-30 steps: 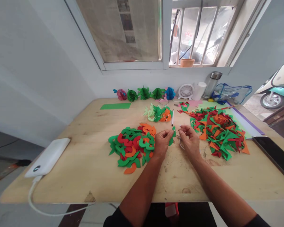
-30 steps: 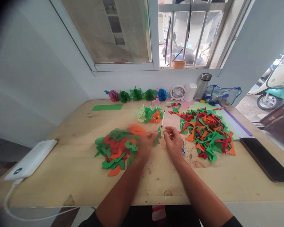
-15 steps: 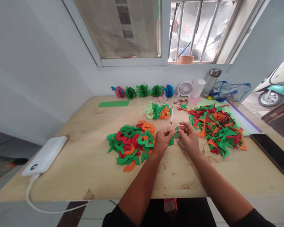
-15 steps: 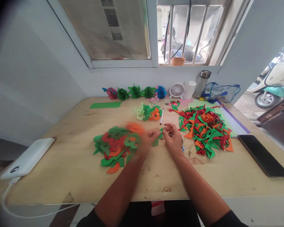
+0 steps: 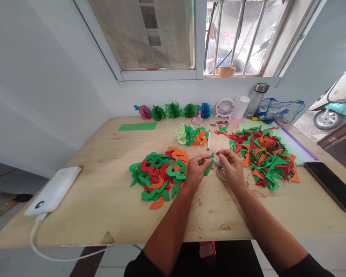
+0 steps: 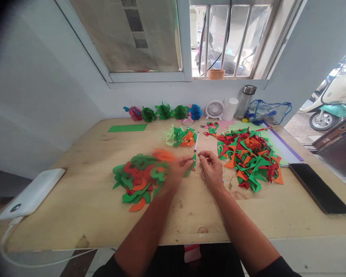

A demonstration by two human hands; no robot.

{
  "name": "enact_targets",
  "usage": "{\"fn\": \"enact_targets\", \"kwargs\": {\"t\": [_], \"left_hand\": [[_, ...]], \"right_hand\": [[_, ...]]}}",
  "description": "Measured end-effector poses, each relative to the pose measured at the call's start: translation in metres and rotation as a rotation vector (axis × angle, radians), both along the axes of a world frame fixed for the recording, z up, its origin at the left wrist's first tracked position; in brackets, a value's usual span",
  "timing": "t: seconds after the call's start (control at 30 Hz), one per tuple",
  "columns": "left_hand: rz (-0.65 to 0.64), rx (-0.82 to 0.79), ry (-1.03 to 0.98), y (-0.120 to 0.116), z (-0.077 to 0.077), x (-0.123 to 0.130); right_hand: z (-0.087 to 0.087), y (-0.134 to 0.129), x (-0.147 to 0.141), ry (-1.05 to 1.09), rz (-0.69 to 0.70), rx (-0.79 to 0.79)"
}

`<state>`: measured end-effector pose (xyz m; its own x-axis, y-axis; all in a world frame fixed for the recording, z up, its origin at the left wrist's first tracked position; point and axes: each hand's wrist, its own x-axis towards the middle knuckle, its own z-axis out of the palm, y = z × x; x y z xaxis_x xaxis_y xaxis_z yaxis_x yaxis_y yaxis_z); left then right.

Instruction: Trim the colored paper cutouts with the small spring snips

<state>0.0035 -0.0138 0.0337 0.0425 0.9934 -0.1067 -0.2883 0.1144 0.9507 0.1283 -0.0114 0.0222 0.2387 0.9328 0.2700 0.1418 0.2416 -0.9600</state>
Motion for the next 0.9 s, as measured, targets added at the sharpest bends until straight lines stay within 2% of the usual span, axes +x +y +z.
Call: {"fn": "enact_targets", "kwargs": {"t": [0.2, 0.57, 0.7, 0.9], "left_hand": [[-0.013, 0.015, 0.037, 0.002, -0.001, -0.001], [-0.035, 0.075, 0.023, 0.003, 0.001, -0.001], [-0.037, 0.075, 0.027, 0.002, 0.003, -0.002], [-0.053, 0.048, 0.036, 0.002, 0.003, -0.003]], "right_hand": [[0.002, -0.001, 0.001, -0.07, 0.03, 0.005], [-0.003, 0.002, 0.001, -0.07, 0.043, -0.011], [-0.001, 0.0, 0.001, -0.089, 0.047, -0.016], [0.007, 0.0, 0.005, -0.27, 0.046, 0.075]]}}
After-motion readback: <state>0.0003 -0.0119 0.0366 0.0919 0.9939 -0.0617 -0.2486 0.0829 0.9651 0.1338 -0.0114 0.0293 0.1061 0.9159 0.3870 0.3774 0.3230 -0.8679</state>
